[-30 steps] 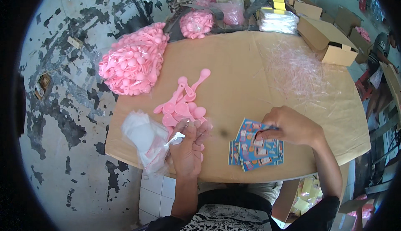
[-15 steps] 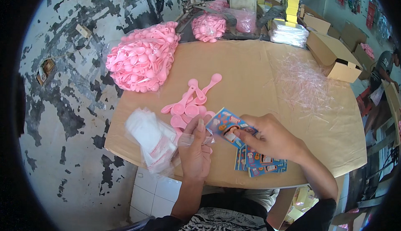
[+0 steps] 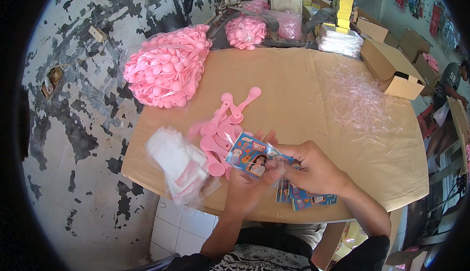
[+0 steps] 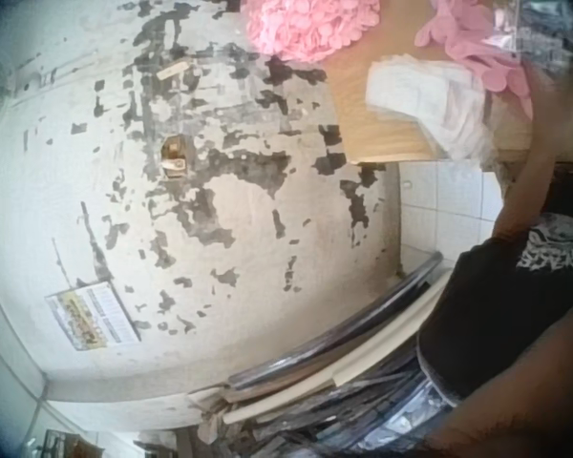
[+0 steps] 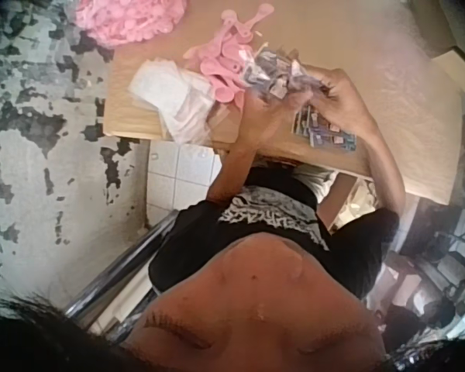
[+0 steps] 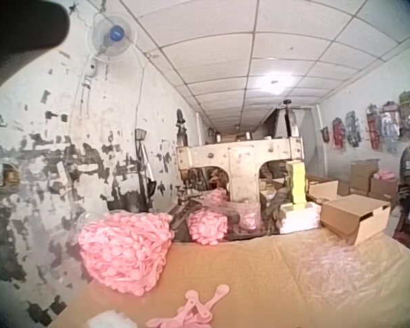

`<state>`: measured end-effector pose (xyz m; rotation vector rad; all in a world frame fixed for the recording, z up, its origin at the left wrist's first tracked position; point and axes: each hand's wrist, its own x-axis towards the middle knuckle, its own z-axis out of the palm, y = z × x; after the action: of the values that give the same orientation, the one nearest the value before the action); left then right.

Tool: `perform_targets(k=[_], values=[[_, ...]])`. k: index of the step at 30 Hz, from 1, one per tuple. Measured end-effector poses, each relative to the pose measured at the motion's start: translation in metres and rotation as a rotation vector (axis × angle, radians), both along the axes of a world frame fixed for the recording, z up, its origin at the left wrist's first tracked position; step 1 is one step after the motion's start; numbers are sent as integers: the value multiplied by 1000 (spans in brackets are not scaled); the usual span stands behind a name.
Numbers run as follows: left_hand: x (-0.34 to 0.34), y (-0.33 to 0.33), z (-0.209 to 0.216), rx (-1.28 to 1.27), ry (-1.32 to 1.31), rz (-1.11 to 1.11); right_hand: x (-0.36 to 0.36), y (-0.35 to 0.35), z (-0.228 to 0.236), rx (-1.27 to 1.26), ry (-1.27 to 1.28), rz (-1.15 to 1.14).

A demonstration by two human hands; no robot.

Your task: The person repeatedly picks up pink plastic spoons and small printed cards, places them into clear plastic bags, and sets the filled bags aside on the table. The process is continuous and repetitive throughout the clip.

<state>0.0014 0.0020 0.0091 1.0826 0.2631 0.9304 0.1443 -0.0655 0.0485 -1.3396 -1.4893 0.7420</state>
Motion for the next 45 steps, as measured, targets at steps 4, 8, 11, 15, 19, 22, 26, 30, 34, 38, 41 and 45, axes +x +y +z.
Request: perform_targets(k=[4,8,11,15,19,22,26,30,34,38,41,45], values=[[-5,-3,-7,145,-81,-68,-4,-2,0,-135,189,-10],[-16,6,-9,-128,-228,40,-20,1,17,-176,161,19],[-17,3,-6,-24,-326,82,-21,6,5,-216,223,45],[-26,12,-6,515,-160,-48,-12,22,-13,56,-123,263],[-33,30,-41,363,-535,-24,10,81,-3,74,-541,290],[-28,35,-27,112,-485,226,45,138,-27,328,-941,-77],[-35,38,-23,122,-460,234,46,177,-40,138,-1121,57],[-41,41,-21,121,-473,203,44,160,-39,198,-1192,127],[-36,42,-21,65,-506,145,53,114,-35,227,-1277,-93],[-36,38,-18,-25,-509,133,49,69,1,193,-1008,-316],[-30,33,-15,-118,-506,94,41,32,27,121,-356,-411],[-23,26,-14,-159,-526,81,20,13,41,252,76,-282]])
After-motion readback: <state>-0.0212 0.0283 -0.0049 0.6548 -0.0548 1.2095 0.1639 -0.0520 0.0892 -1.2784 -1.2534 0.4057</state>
